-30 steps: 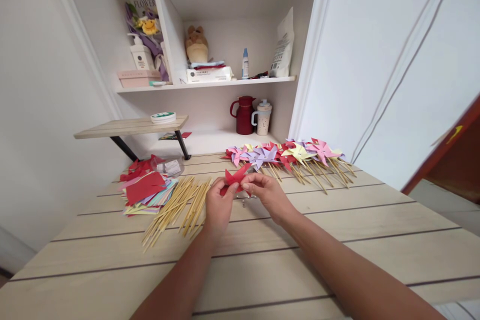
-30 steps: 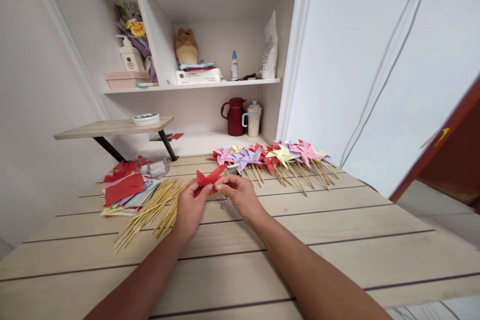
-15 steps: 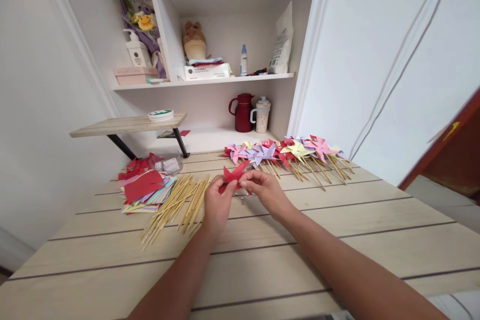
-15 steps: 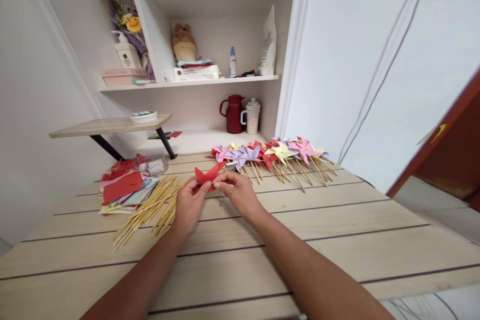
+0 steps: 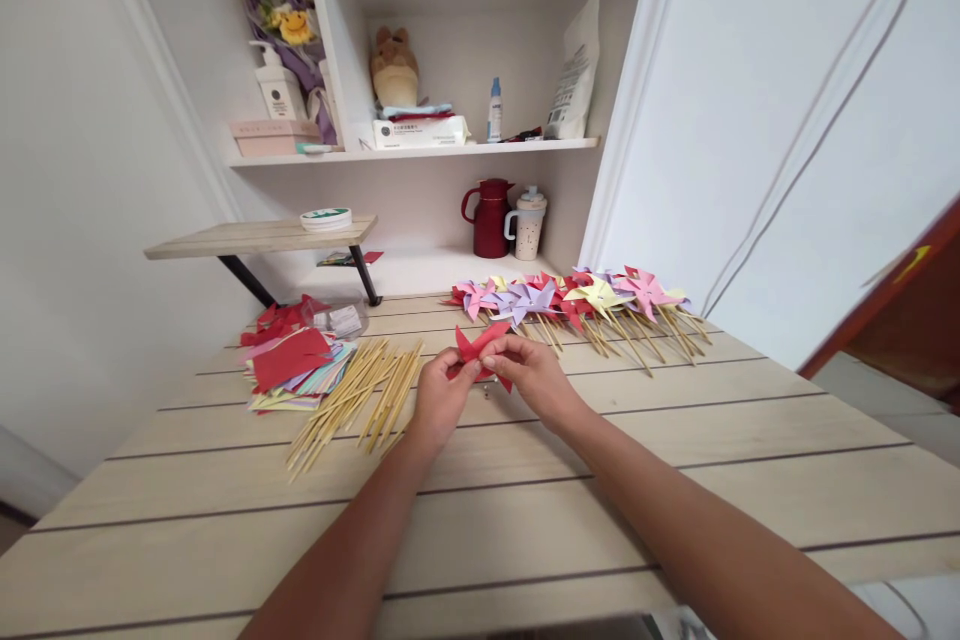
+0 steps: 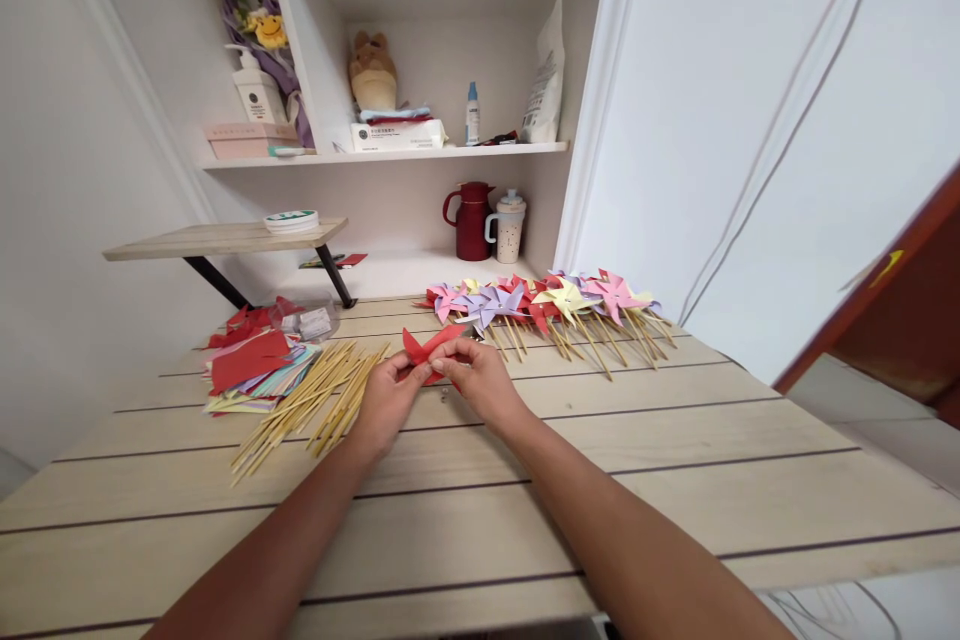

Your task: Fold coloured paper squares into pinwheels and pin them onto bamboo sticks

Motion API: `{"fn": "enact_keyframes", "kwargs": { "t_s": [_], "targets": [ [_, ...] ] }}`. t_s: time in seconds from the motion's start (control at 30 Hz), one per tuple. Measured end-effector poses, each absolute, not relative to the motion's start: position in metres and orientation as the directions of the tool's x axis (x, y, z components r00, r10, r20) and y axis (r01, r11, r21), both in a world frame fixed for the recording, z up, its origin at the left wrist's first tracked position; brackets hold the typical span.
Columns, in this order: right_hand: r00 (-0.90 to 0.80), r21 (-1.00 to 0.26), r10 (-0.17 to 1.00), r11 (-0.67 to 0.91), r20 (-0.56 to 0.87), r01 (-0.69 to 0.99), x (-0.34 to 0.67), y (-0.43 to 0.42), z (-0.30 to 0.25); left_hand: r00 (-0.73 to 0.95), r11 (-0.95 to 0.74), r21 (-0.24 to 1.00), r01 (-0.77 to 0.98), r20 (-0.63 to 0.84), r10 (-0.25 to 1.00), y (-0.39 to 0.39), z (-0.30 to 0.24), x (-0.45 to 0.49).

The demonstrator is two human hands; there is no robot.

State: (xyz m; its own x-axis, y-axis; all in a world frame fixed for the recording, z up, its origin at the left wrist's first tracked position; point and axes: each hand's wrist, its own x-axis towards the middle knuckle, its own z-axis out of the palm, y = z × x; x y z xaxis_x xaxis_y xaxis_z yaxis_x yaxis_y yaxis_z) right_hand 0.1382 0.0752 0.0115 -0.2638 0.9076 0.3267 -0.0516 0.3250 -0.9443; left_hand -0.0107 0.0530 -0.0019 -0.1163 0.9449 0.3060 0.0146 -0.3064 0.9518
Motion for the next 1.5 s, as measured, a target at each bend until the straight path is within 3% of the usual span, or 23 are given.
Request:
{"fn": "enact_keyframes", "kwargs": {
  "t_s": [1.13,1.5],
  "targets": [
    [-0.285,-0.931,0.889,0.362,0.358,-0.042,0.1383,0.0772,0.0085,-0.187,-0.314,0.939,0.144,0.337,0.923,0.0537,-0.0043,-0.0071],
    [-0.227,-0.888,0.871,0.457,0.435,0.05,0.1372,0.0755,0.0081,-0.235,-0.324,0.928,-0.185,0.279,0.931,0.0569,-0.003,-0.0081]
  ]
}}
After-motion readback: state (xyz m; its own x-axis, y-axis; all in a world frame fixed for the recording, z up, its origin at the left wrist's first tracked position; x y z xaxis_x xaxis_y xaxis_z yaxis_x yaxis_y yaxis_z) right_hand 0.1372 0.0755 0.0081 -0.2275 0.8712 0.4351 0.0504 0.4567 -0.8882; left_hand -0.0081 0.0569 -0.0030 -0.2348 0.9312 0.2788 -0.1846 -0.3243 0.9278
